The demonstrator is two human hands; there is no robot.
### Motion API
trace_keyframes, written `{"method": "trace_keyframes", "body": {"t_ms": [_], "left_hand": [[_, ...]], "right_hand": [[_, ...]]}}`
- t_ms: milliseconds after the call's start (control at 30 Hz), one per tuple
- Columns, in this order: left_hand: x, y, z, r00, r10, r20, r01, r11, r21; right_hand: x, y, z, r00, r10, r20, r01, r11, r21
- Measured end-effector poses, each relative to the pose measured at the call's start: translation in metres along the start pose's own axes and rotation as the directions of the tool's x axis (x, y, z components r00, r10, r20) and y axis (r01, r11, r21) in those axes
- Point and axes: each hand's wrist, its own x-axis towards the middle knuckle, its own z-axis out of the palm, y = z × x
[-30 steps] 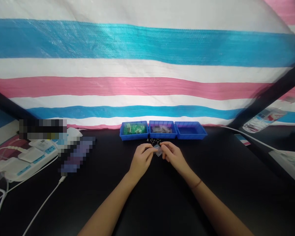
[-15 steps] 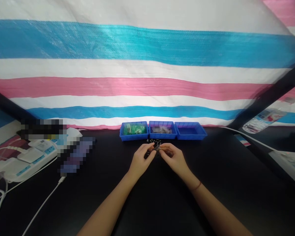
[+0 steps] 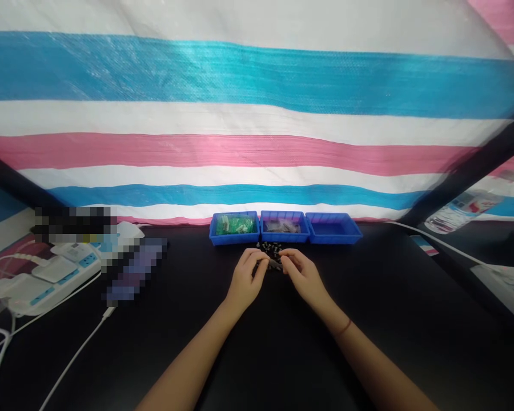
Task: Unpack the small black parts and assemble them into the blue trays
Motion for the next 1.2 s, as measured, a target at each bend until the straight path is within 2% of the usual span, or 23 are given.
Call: {"method": "trace_keyframes", "body": {"t_ms": [67, 133, 233, 333, 467, 600, 700, 1100, 1200], "left_hand": [[-0.0006, -0.0021, 0.0006, 0.999, 0.033, -0.021, -0.032, 0.999, 0.023], [-0.001, -0.0041, 0.0011, 0.997, 0.063, -0.032, -0.062, 0.997, 0.043], [-0.001, -0.0046, 0.0006, 0.997, 0.07, -0.022, -0.069, 0.997, 0.045], [-0.001, -0.0023, -0.0003, 0.999, 0.034, 0.021, -0.033, 0.999, -0.015], [-0.0027, -0.0006, 0.001, 0.996, -0.032, 0.082, 0.04, 0.995, -0.096], [-0.0046, -0.0041, 0.0045, 0.985, -0.156, 0.078, 0.168, 0.972, -0.165], [-0.0045, -0.006, 0.0058, 0.977, -0.207, 0.061, 0.214, 0.963, -0.166], [-0.0018, 0.0028, 0.0019, 0.985, -0.152, 0.077, 0.16, 0.98, -0.114], [-0.0016, 0.0008, 0.0018, 0.991, -0.122, 0.056, 0.128, 0.985, -0.113]], "right_hand": [[0.0007, 0.0008, 0.0012, 0.991, 0.104, 0.083, -0.113, 0.987, 0.111], [0.001, 0.0004, 0.0028, 0.98, 0.141, 0.139, -0.169, 0.961, 0.218], [0.001, -0.0017, 0.0044, 0.986, 0.128, 0.108, -0.156, 0.931, 0.328], [0.001, -0.003, 0.0041, 0.99, 0.129, 0.047, -0.138, 0.92, 0.366], [0.0008, -0.0019, 0.0032, 0.993, 0.109, 0.045, -0.118, 0.923, 0.365], [-0.0002, -0.0019, 0.0035, 0.992, 0.092, 0.081, -0.114, 0.931, 0.347], [0.0, -0.0018, 0.0027, 0.992, 0.086, 0.088, -0.108, 0.953, 0.282], [0.0006, 0.0001, 0.0008, 0.995, 0.022, 0.092, -0.039, 0.982, 0.185], [0.001, 0.003, 0.0007, 0.999, -0.039, 0.034, 0.036, 0.995, 0.093]]}}
